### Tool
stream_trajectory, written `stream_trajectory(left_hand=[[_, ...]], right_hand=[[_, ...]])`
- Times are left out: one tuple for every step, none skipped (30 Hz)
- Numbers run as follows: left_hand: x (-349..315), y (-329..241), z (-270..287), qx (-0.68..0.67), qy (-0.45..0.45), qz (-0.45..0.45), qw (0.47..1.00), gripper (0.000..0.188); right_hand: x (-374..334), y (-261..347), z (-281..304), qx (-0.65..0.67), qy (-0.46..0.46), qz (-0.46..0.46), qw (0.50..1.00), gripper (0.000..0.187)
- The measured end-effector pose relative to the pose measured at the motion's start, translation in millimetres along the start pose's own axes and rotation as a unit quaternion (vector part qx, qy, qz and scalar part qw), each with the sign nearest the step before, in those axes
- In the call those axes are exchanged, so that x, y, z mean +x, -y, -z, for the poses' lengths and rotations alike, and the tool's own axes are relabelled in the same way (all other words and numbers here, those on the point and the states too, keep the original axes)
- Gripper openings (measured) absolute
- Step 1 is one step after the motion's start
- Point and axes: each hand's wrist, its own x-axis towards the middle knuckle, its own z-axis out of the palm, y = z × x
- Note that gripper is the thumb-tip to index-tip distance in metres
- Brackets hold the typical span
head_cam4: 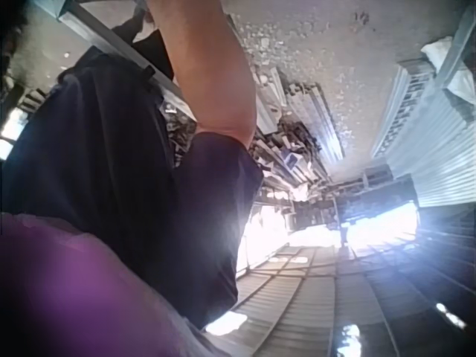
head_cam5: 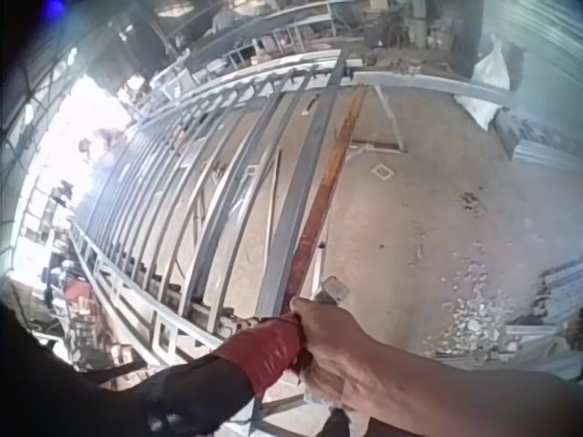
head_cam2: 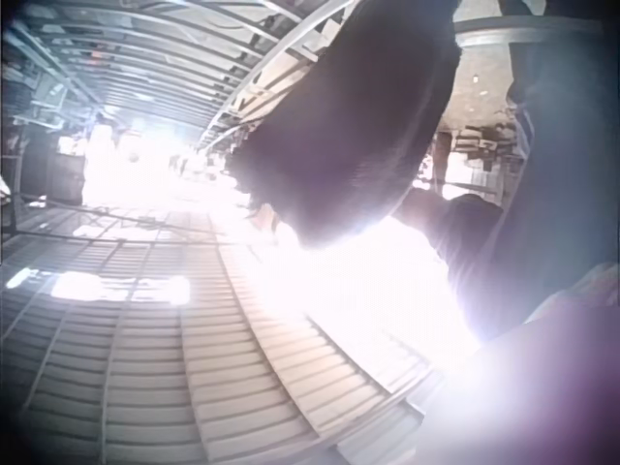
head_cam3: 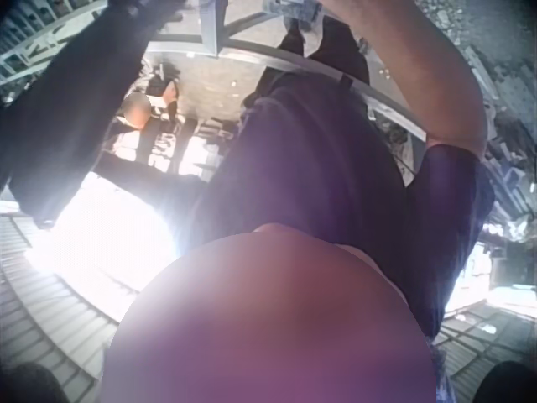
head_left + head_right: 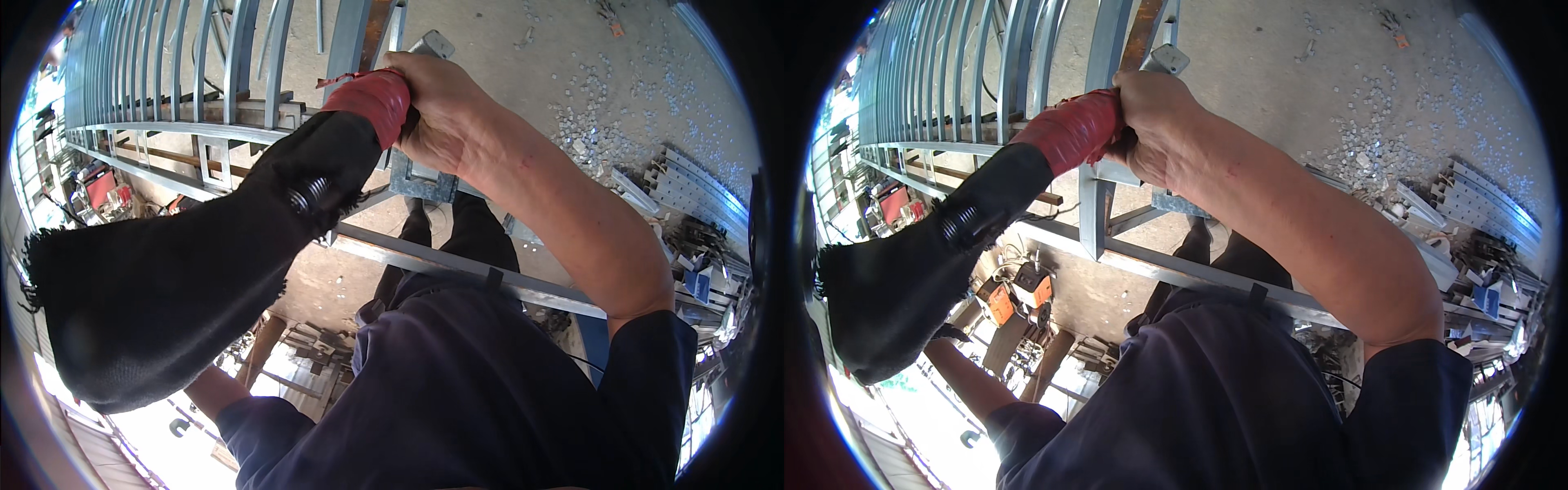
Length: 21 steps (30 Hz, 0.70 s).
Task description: The person welds joints on a large metal frame using a handheld welding torch. They move along the frame, applying welds at multiple intersections while holding the torch with one hand and stabilizing the workpiece with the other.
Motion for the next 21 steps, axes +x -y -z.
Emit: stream_trajectory(left_hand=[[-1, 1, 0, -0.001, -0.001, 0.002, 1.0, 0.045], [0, 0, 1, -0.001, -0.001, 0.002, 1.0, 0.045], [0, 0, 1, -0.001, -0.002, 0.001, 1.0, 0.045], [-1, -1, 2, 0.0, 0.0, 0.002, 1.0, 0.046], [-1, 0, 2, -0.002, 0.002, 0.003, 1.0, 0.046], [2, 1, 2, -0.003, 0.001, 0.0, 1.0, 0.046], [3, 1, 2, -0.004, 0.003, -0.001, 1.0, 0.046], [3, 1, 3, -0.007, 0.001, -0.002, 1.0, 0.047], [2, 3, 4, -0.008, 0.003, -0.001, 1.0, 0.047], [3, 3, 4, -0.008, 0.003, -0.003, 1.0, 0.047], [3, 4, 5, -0.01, 0.004, -0.004, 1.0, 0.047], [4, 5, 6, -0.011, 0.004, -0.005, 1.0, 0.048], [4, 6, 5, -0.012, 0.005, -0.006, 1.0, 0.048], [4, 6, 6, -0.013, 0.006, -0.006, 1.0, 0.048], [4, 6, 7, -0.014, 0.006, -0.008, 1.0, 0.048], [4, 6, 9, -0.013, 0.008, -0.008, 1.0, 0.049], [3, 8, 10, -0.013, 0.007, -0.008, 1.0, 0.049], [2, 9, 10, -0.014, 0.007, -0.008, 1.0, 0.049], [3, 11, 10, -0.016, 0.007, -0.009, 1.0, 0.049], [2, 10, 11, -0.017, 0.007, -0.009, 1.0, 0.05], [2, 11, 11, -0.017, 0.007, -0.009, 1.0, 0.05]], right_hand=[[0, -1, -1, 0.007, -0.004, 0.0, 1.0, 0.017], [1, -1, -3, 0.015, -0.008, 0.0, 1.0, 0.017], [0, -2, -4, 0.014, -0.011, 0.002, 1.0, 0.018], [-1, -2, -6, 0.014, -0.014, 0.004, 1.0, 0.018], [-1, -3, -7, 0.013, -0.017, 0.005, 1.0, 0.018], [-4, -3, -9, 0.008, -0.017, 0.008, 1.0, 0.019], [-6, -3, -10, 0.003, -0.018, 0.011, 1.0, 0.019], [-7, -3, -11, -0.004, -0.019, 0.012, 1.0, 0.019], [-6, -4, -12, -0.005, -0.014, 0.011, 1.0, 0.02], [-5, -4, -12, -0.006, -0.009, 0.01, 1.0, 0.02], [-4, -5, -11, -0.007, -0.004, 0.009, 1.0, 0.021], [-2, -6, -11, -0.01, 0.0, 0.01, 1.0, 0.021], [-1, -7, -12, -0.013, 0.004, 0.011, 1.0, 0.022], [-1, -7, -13, -0.016, 0.008, 0.011, 1.0, 0.023], [-2, -8, -15, -0.019, -0.001, 0.015, 1.0, 0.023], [-4, -8, -18, -0.022, -0.01, 0.019, 1.0, 0.024], [-6, -9, -21, -0.026, -0.019, 0.023, 0.999, 0.025], [-8, -9, -23, -0.033, -0.024, 0.025, 0.999, 0.025], [-9, -10, -24, -0.039, -0.028, 0.028, 0.998, 0.026], [-10, -10, -25, -0.044, -0.032, 0.03, 0.998, 0.026], [-10, -10, -25, -0.038, -0.023, 0.026, 0.999, 0.027]])
